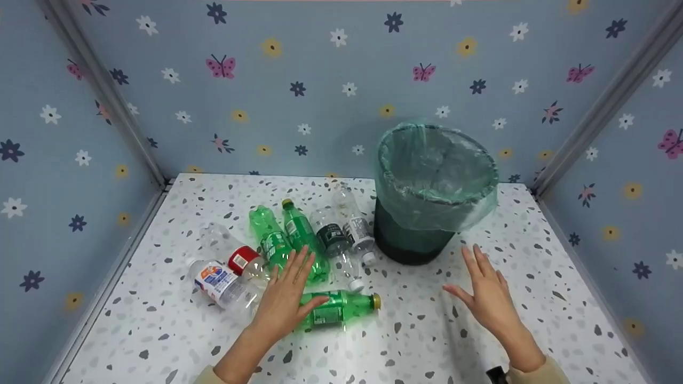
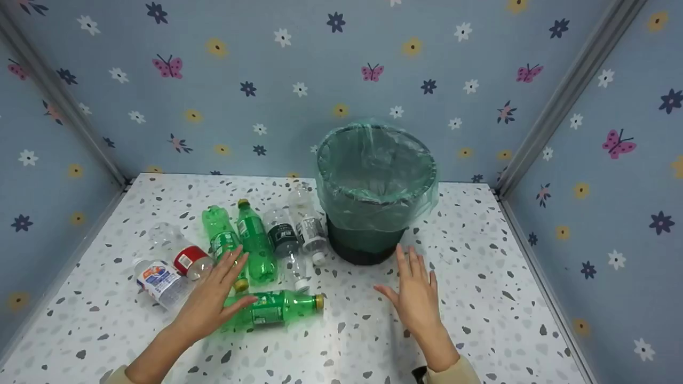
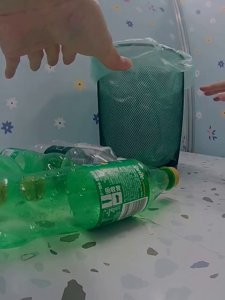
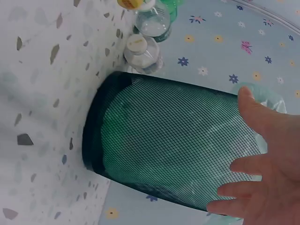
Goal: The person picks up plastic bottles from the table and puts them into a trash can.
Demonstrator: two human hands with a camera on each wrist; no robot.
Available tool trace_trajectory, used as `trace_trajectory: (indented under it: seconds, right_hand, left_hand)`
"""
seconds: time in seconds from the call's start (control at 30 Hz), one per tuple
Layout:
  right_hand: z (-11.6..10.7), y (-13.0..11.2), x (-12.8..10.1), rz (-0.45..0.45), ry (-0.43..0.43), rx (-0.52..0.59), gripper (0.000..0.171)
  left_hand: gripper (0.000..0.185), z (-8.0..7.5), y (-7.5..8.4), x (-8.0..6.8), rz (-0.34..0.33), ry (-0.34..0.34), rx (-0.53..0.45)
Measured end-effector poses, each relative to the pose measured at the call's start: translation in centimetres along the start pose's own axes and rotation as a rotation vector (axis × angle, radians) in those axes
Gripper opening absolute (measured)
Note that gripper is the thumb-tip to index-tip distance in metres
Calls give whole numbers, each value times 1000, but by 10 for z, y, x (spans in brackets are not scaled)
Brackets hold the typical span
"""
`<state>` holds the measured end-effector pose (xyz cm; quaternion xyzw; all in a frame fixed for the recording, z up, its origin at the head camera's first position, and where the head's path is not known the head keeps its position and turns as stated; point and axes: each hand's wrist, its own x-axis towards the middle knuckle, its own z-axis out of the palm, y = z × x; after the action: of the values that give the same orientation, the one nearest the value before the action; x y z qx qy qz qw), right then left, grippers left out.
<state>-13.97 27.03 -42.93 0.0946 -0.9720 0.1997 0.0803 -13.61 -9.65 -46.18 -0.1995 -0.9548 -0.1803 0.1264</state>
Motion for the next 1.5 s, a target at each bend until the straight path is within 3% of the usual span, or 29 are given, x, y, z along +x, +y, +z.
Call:
trace_trajectory:
  seconds: [0.23, 0.57, 0.8, 1.03, 1.5]
  right_hand:
    - [-23, -1, 6, -5, 99, 70, 74]
    - [-61, 2, 26, -34, 266, 110, 61]
    - [-85, -2, 50, 9, 271, 139, 58]
    - [-101, 2, 83, 39, 286, 162, 53]
    - [-111, 21, 137, 201, 159, 169, 53]
  left_hand:
    - [79, 3, -2, -2, 50, -2, -24]
    - [83, 14, -6, -4, 112, -93, -59]
    - [88, 24, -9, -4, 179, -110, -15]
    - [91, 34, -10, -2, 196, -171, -18]
    - [90, 49, -8, -3, 222, -248, 39]
